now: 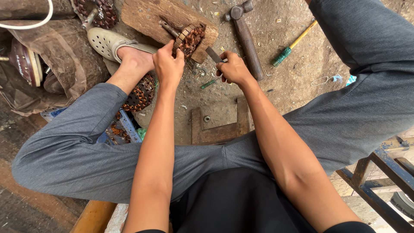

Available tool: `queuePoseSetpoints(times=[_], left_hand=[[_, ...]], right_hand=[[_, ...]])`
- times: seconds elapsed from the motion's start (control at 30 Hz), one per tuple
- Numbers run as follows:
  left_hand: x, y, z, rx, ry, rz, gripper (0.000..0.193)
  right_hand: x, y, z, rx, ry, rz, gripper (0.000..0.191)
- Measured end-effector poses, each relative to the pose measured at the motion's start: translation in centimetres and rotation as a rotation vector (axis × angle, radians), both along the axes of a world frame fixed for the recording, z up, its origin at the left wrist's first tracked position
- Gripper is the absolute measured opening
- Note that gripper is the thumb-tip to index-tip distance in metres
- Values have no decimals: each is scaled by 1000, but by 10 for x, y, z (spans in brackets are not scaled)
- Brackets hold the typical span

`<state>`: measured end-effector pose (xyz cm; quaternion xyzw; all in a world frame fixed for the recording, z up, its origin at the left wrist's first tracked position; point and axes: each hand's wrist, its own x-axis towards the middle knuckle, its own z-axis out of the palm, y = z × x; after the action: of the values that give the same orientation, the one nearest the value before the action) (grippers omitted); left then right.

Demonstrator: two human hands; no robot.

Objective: The person uses a hammer and a chisel to chip away at the copper windings of a motor stator core. They repeatedly strike the chisel to remove material and occasionally scrape the surface with the tool.

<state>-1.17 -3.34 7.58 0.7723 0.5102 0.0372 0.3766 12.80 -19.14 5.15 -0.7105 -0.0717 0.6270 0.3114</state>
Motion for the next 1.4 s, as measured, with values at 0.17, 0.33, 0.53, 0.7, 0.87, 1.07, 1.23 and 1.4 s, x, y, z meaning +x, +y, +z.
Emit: queuePoseSetpoints(times=[0.17, 0.33, 0.53, 0.7, 0.87, 1.07, 1.23, 1.4], left_hand=[[-10, -5, -14, -289, -339, 353, 43], [-14, -6, -17, -278, -359, 380, 43], [-18, -2, -12, -319, -393, 332, 43], [-19, 3, -2, -391, -380, 223, 45], [-27, 9, 10, -436, -286, 107, 50], [-32, 5, 6, -224, -203, -15, 63], [-26, 3, -2, -127, -188, 6, 47], [-20, 12, -1, -42, -50, -166, 29]], right_hand=[[-2, 3, 3, 1, -40, 40, 29], [-9, 9, 11, 73, 5, 114, 27], [-26, 20, 15, 127, 125, 27, 25], [-47, 27, 14, 171, 164, -85, 27], [-63, 33, 12, 231, 168, -200, 31], [-71, 42, 18, 224, -21, -118, 33], [-74, 58, 36, 149, -176, -59, 33], [-70, 83, 50, -4, -270, -155, 40]])
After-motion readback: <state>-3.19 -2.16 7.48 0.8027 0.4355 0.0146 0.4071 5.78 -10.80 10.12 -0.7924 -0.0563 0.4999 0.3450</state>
